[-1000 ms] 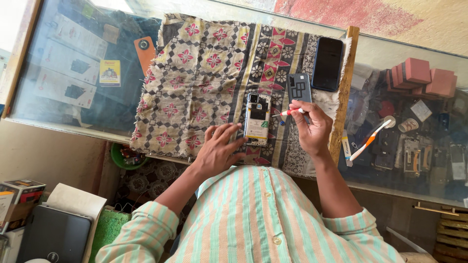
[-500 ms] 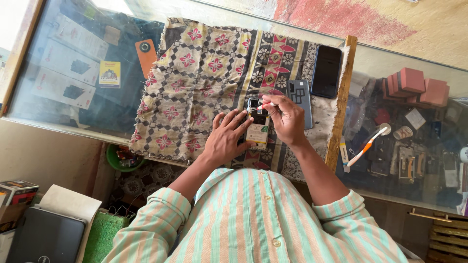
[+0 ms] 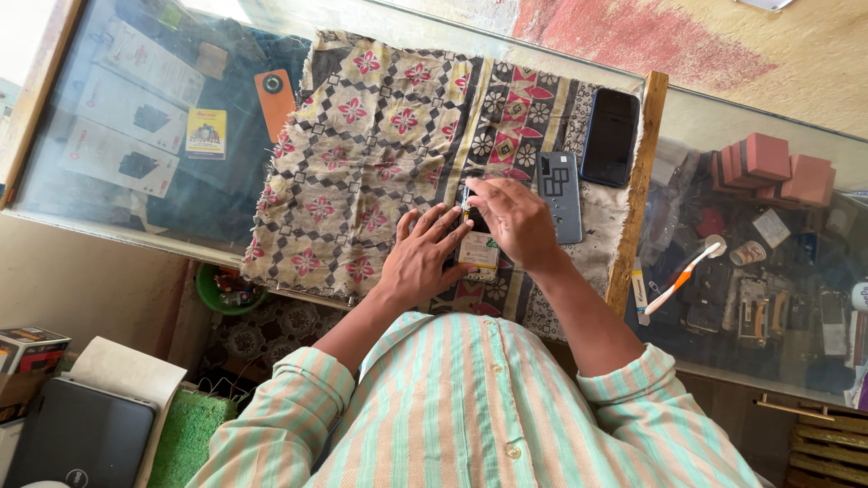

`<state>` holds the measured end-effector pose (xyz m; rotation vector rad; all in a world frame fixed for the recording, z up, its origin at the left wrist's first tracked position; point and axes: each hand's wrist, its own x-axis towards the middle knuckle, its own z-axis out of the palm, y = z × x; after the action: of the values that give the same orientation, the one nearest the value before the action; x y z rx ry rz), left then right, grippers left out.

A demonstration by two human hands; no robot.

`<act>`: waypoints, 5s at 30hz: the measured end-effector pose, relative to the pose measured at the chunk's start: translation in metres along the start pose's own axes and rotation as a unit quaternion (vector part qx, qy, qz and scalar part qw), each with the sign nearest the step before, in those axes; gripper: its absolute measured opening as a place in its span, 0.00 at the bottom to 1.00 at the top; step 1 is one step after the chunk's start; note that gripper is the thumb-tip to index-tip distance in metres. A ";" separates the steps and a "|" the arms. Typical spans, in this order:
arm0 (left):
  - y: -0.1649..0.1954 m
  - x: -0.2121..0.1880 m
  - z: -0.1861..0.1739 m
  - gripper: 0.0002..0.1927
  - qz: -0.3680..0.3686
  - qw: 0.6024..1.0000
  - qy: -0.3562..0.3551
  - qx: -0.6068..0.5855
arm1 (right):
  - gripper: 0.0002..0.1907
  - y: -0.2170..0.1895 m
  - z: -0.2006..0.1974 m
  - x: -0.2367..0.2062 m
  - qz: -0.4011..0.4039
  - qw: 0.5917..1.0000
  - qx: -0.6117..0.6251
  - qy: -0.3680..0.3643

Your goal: The person removes the back cover of a smartphone, then uses a screwdriver to loosen and remove several screws from the internal frame. The person continues to unscrew components while holding the phone steady on a patterned cloth.

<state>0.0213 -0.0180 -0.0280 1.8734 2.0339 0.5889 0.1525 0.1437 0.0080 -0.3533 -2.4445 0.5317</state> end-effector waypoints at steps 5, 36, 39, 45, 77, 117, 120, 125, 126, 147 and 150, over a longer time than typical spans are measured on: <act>0.000 -0.001 -0.002 0.36 0.002 1.000 0.014 -0.011 | 0.19 -0.003 -0.010 0.009 0.020 0.990 0.117 -0.076; -0.024 0.070 -0.023 0.11 0.027 0.932 0.110 -0.345 | 0.11 -0.008 -0.009 0.002 0.078 0.980 0.174 0.054; -0.023 0.071 -0.021 0.14 0.039 0.938 0.123 -0.321 | 0.12 -0.015 -0.014 0.004 0.034 0.990 0.125 0.055; -0.016 0.076 -0.024 0.17 -0.049 0.946 0.043 -0.319 | 0.11 -0.023 -0.010 0.008 0.132 0.982 0.123 0.050; -0.023 0.082 -0.031 0.16 0.015 0.933 0.061 -0.353 | 0.16 -0.022 -0.025 0.012 0.100 0.981 0.160 0.040; -0.015 0.121 -0.023 0.11 0.105 0.975 -0.166 0.102 | 0.05 0.009 -0.051 -0.033 0.080 0.960 0.175 0.205; -0.016 0.125 -0.023 0.11 0.108 0.970 -0.192 0.107 | 0.05 0.005 -0.067 -0.044 0.104 0.944 0.210 0.231; -0.018 0.129 -0.024 0.11 0.124 0.961 -0.218 0.117 | 0.06 0.005 -0.085 -0.066 0.127 0.927 0.230 0.266; -0.018 0.130 -0.026 0.11 0.130 0.961 -0.218 0.113 | 0.07 0.007 -0.087 -0.072 0.133 0.927 0.226 0.270; 0.069 0.194 0.004 0.13 0.257 0.953 -0.153 -0.046 | 0.08 0.022 -0.122 -0.122 0.194 0.901 0.175 0.347; 0.061 0.190 0.000 0.10 0.221 0.963 -0.139 -0.061 | 0.09 0.024 -0.119 -0.114 0.183 0.903 0.189 0.340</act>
<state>0.0559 0.1748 0.0116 2.2027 1.3801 0.5060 0.3175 0.1575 0.0272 -0.7019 -1.5618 0.8565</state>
